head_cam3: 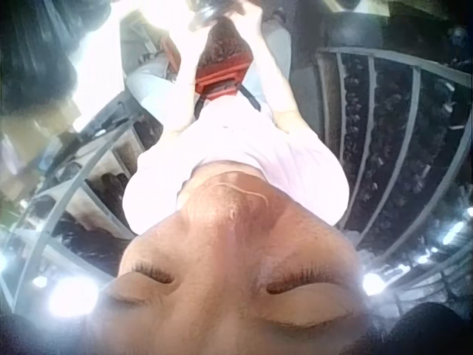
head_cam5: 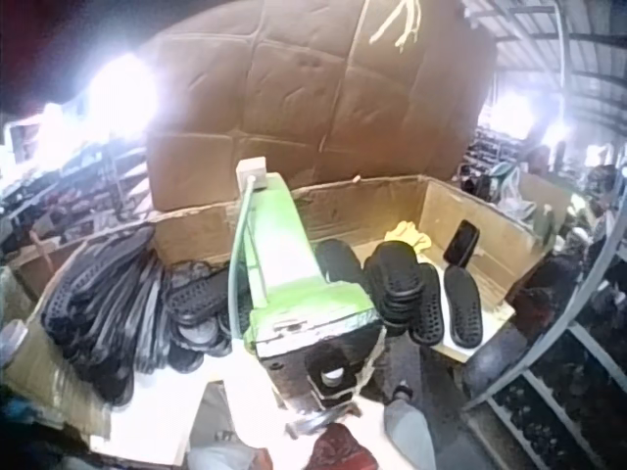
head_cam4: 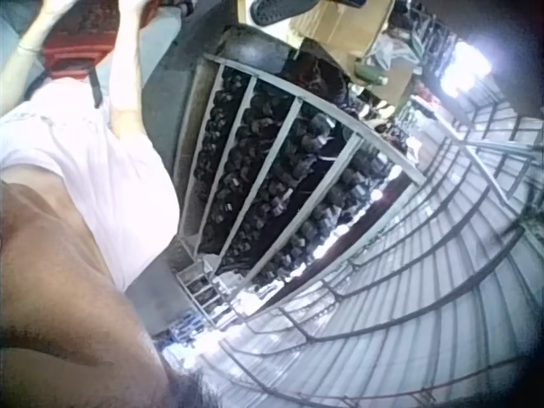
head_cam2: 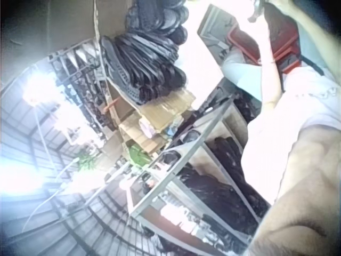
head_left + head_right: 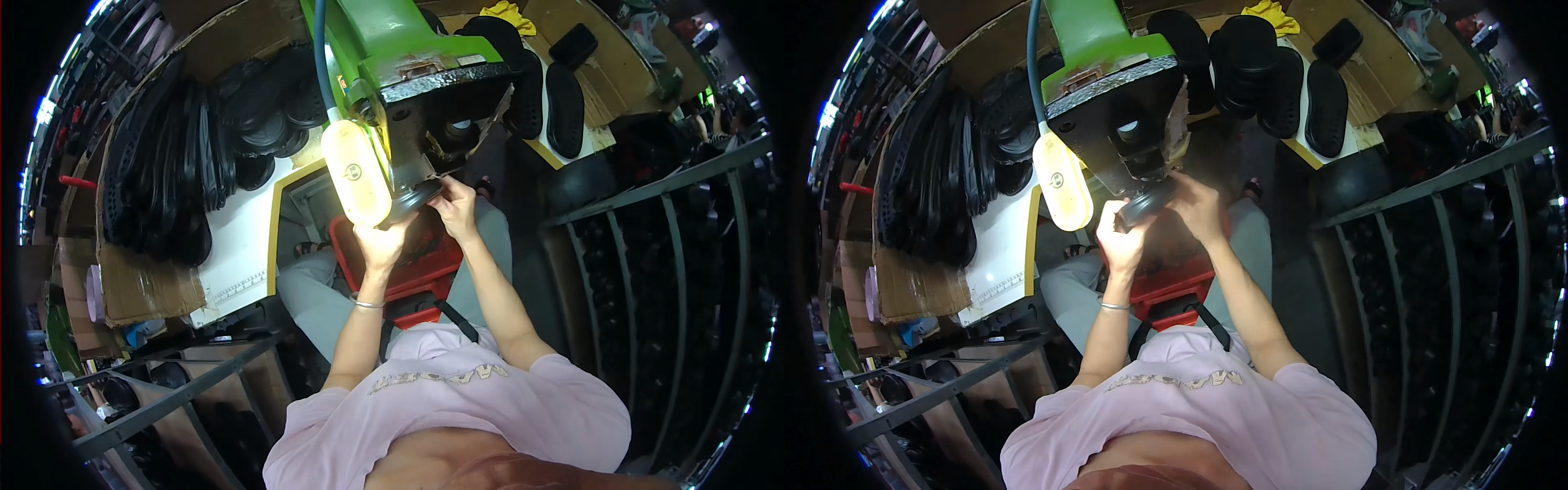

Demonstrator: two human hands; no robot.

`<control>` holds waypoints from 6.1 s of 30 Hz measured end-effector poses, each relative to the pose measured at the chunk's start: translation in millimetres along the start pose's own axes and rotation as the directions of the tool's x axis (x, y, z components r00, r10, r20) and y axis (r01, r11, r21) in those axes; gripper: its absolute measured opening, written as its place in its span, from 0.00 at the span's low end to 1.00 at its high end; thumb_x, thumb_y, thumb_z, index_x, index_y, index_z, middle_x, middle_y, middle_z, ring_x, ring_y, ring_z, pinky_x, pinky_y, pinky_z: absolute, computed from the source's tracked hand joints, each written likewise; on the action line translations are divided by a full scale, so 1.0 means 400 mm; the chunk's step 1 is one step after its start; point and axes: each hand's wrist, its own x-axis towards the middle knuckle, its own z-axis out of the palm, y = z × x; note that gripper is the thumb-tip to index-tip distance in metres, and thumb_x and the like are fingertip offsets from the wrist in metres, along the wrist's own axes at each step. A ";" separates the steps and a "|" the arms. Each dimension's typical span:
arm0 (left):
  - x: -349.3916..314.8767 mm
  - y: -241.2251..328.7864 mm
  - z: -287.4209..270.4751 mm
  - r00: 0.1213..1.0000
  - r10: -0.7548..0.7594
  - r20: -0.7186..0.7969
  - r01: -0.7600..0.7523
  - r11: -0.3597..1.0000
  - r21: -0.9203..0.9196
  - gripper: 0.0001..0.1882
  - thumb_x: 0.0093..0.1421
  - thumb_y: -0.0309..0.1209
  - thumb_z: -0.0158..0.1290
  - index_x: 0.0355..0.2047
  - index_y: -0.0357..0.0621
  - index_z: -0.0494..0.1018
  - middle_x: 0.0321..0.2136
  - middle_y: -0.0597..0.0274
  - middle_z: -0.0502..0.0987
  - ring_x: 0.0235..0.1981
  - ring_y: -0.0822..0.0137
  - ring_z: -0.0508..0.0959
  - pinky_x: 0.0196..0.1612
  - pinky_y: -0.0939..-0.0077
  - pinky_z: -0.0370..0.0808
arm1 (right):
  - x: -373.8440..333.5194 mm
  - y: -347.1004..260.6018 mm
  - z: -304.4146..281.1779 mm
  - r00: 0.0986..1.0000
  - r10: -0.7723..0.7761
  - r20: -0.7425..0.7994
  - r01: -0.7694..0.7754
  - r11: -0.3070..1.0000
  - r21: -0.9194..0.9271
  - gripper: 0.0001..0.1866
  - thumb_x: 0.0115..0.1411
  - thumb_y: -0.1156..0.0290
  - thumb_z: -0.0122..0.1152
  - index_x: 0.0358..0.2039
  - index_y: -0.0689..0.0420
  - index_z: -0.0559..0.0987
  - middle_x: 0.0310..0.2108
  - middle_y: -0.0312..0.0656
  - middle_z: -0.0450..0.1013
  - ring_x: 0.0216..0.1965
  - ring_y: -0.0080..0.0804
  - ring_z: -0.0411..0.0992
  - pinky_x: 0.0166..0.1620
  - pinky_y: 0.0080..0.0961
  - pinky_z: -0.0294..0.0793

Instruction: The person repeatedly picks up black shoe soles and presses them against a rotating grinding wheel on a green machine to smooth or shape the surface. After processing each sole, the person places it on a nearby pile and picks up the next one from a red basket.

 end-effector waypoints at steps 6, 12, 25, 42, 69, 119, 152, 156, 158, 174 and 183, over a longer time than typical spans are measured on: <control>-0.032 -0.011 0.055 0.987 -0.106 -0.117 0.056 0.927 -0.372 0.21 0.51 0.18 0.66 0.43 0.36 0.70 0.38 0.60 0.78 0.40 0.69 0.78 0.48 0.74 0.76 | -0.066 0.272 -0.080 0.948 0.259 -0.183 -0.221 0.954 0.204 0.17 0.61 0.78 0.58 0.52 0.63 0.77 0.49 0.41 0.75 0.48 0.26 0.72 0.51 0.21 0.71; -0.039 -0.041 0.037 0.997 -0.064 -0.051 0.044 0.942 -0.331 0.23 0.51 0.22 0.68 0.45 0.36 0.70 0.39 0.60 0.78 0.40 0.69 0.78 0.48 0.74 0.75 | -0.042 0.142 -0.209 0.859 0.085 -0.505 0.013 0.982 0.188 0.12 0.55 0.81 0.67 0.35 0.55 0.74 0.30 0.29 0.68 0.32 0.15 0.66 0.37 0.15 0.69; -0.038 -0.012 -0.100 0.990 -0.121 -0.073 0.068 0.861 -0.504 0.25 0.46 0.15 0.66 0.45 0.35 0.72 0.42 0.59 0.76 0.44 0.67 0.77 0.46 0.76 0.78 | 0.048 -0.346 -0.182 0.801 -0.544 -0.251 0.157 0.595 -0.788 0.26 0.42 0.61 0.82 0.29 0.58 0.71 0.27 0.36 0.68 0.30 0.31 0.66 0.39 0.26 0.69; -0.194 0.159 0.019 0.782 0.524 0.337 -0.528 0.845 -0.088 0.14 0.42 0.12 0.58 0.32 0.36 0.73 0.33 0.51 0.78 0.43 0.50 0.79 0.57 0.35 0.70 | -0.237 -0.404 0.041 0.857 0.103 -0.505 0.028 0.969 0.244 0.52 0.53 0.82 0.63 0.71 0.61 0.41 0.70 0.52 0.46 0.69 0.40 0.50 0.68 0.36 0.52; 0.029 -0.080 -0.080 0.956 -0.280 0.090 0.175 0.788 0.590 0.05 0.56 0.22 0.60 0.33 0.36 0.77 0.30 0.60 0.79 0.30 0.71 0.76 0.38 0.77 0.74 | 0.405 -0.157 -0.588 0.839 -0.049 -0.541 -0.430 0.550 -0.716 0.33 0.56 0.74 0.50 0.64 0.66 0.63 0.59 0.59 0.65 0.59 0.56 0.64 0.63 0.41 0.60; 0.167 -0.110 0.580 0.812 -0.477 0.337 0.560 0.800 -0.215 0.38 0.65 0.47 0.55 0.66 0.40 0.54 0.46 0.52 0.74 0.39 0.67 0.79 0.30 0.72 0.80 | 0.314 -0.331 -0.474 0.847 -0.084 -0.526 -0.498 0.226 -0.838 0.16 0.62 0.61 0.57 0.31 0.62 0.81 0.34 0.55 0.78 0.38 0.56 0.77 0.40 0.51 0.76; -0.255 0.271 -0.406 0.971 -0.205 -0.120 0.194 0.976 -0.096 0.18 0.49 0.13 0.56 0.42 0.32 0.70 0.40 0.56 0.74 0.40 0.68 0.75 0.46 0.76 0.72 | -0.145 -0.114 0.038 0.969 0.201 0.140 -0.245 0.782 0.573 0.54 0.54 0.54 0.72 0.72 0.48 0.47 0.63 0.38 0.57 0.60 0.37 0.64 0.56 0.49 0.73; -0.182 0.176 -0.316 0.979 -0.205 0.000 0.195 0.933 -0.303 0.25 0.50 0.15 0.60 0.49 0.33 0.67 0.43 0.58 0.73 0.44 0.66 0.76 0.51 0.73 0.72 | -0.109 -0.131 -0.059 0.974 0.182 -0.135 -0.110 0.901 0.420 0.47 0.52 0.58 0.74 0.67 0.50 0.56 0.60 0.42 0.59 0.56 0.34 0.65 0.58 0.39 0.67; -0.120 0.171 -0.241 0.976 -0.193 0.103 0.214 0.938 -0.272 0.30 0.49 0.19 0.64 0.52 0.37 0.64 0.45 0.56 0.73 0.45 0.65 0.76 0.52 0.72 0.72 | -0.079 -0.171 -0.087 0.963 0.099 -0.252 -0.002 0.934 0.357 0.45 0.52 0.63 0.76 0.66 0.53 0.59 0.58 0.40 0.60 0.59 0.34 0.60 0.61 0.31 0.62; 0.005 0.146 -0.137 0.999 -0.010 -0.041 0.007 0.998 -0.062 0.22 0.40 0.21 0.71 0.35 0.38 0.73 0.31 0.63 0.75 0.35 0.72 0.76 0.42 0.77 0.73 | 0.034 -0.196 -0.108 0.921 -0.076 -0.383 0.048 0.996 -0.080 0.41 0.48 0.65 0.79 0.61 0.58 0.68 0.54 0.39 0.68 0.50 0.29 0.68 0.54 0.24 0.68; -0.021 0.083 -0.312 0.991 0.091 -0.094 -0.103 0.985 -0.138 0.24 0.44 0.27 0.71 0.38 0.37 0.71 0.32 0.63 0.69 0.34 0.70 0.69 0.41 0.79 0.67 | 0.009 -0.130 -0.010 0.929 -0.174 -0.326 0.086 0.960 -0.267 0.39 0.44 0.64 0.80 0.56 0.63 0.74 0.52 0.45 0.72 0.51 0.35 0.71 0.55 0.29 0.69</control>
